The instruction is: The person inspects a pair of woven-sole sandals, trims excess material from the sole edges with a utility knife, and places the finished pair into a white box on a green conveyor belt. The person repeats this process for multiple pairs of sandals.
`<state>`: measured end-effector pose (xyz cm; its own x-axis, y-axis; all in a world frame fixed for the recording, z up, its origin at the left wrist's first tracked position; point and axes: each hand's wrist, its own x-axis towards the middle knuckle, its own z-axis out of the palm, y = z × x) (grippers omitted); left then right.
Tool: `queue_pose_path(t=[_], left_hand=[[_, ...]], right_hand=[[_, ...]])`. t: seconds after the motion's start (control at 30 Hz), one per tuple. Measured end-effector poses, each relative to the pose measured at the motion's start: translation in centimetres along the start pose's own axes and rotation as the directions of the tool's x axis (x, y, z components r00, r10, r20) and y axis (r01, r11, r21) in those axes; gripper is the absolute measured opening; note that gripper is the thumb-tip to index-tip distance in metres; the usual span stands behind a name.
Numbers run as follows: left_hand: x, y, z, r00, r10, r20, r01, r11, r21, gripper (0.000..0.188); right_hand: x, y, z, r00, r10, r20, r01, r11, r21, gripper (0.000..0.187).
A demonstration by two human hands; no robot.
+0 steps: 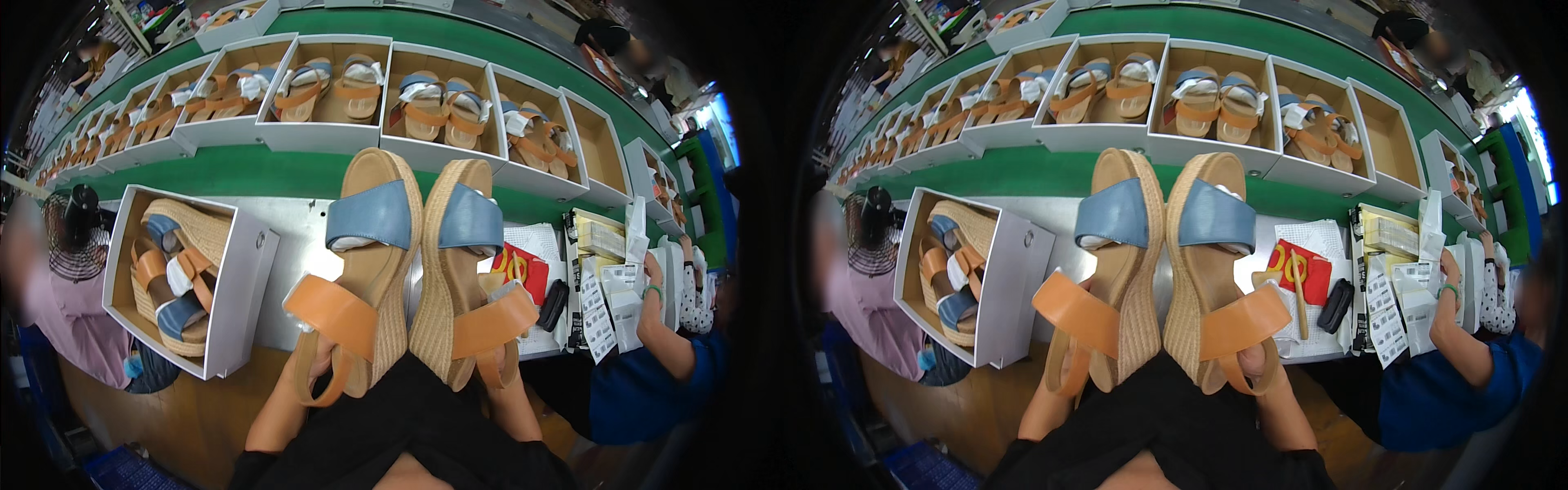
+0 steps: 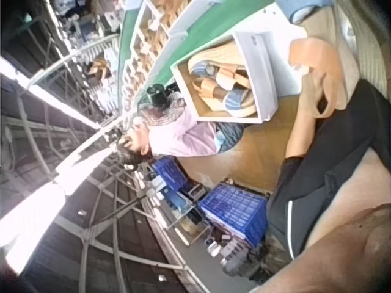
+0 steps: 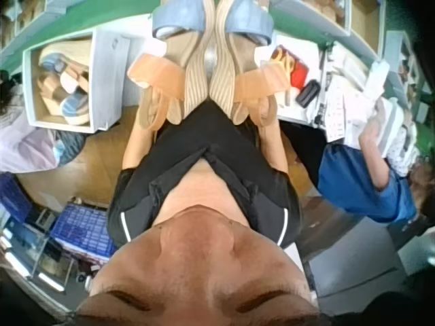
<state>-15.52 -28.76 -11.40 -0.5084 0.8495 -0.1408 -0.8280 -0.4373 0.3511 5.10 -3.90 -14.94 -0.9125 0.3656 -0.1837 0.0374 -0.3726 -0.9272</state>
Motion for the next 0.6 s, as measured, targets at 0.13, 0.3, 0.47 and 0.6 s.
queue_pose_path(t=[0.13, 0.3, 0.47, 0.6], left_hand=[[-0.9, 2.6, -0.2, 0.991, 0.109, -0.082, -0.090, 0.976, 0.200, 0.071], [1.5, 2.7, -0.4, 0.975, 0.149, -0.166, -0.065, 0.901, 0.429, 0.072], [2.8, 3.2, 1.7, 0.969, 0.222, -0.107, -0.137, 0.847, 0.514, 0.072], [2.9, 5.0, 3.1, 0.995, 0.099, -0.009, -0.056, 0.630, 0.775, 0.070]], right_hand=[[1.3, -2.5, -1.5, 0.991, 0.095, 0.091, -0.126, 0.879, 0.460, 0.047], [3.6, -4.9, 0.2, 0.998, -0.049, -0.028, 0.055, 0.944, 0.326, 0.049], [5.6, -10.6, 1.4, 0.997, -0.053, 0.062, 0.058, 0.995, -0.078, 0.055], [4.7, -14.5, 1.6, 0.996, -0.025, 0.083, 0.069, 0.805, -0.590, 0.059]])
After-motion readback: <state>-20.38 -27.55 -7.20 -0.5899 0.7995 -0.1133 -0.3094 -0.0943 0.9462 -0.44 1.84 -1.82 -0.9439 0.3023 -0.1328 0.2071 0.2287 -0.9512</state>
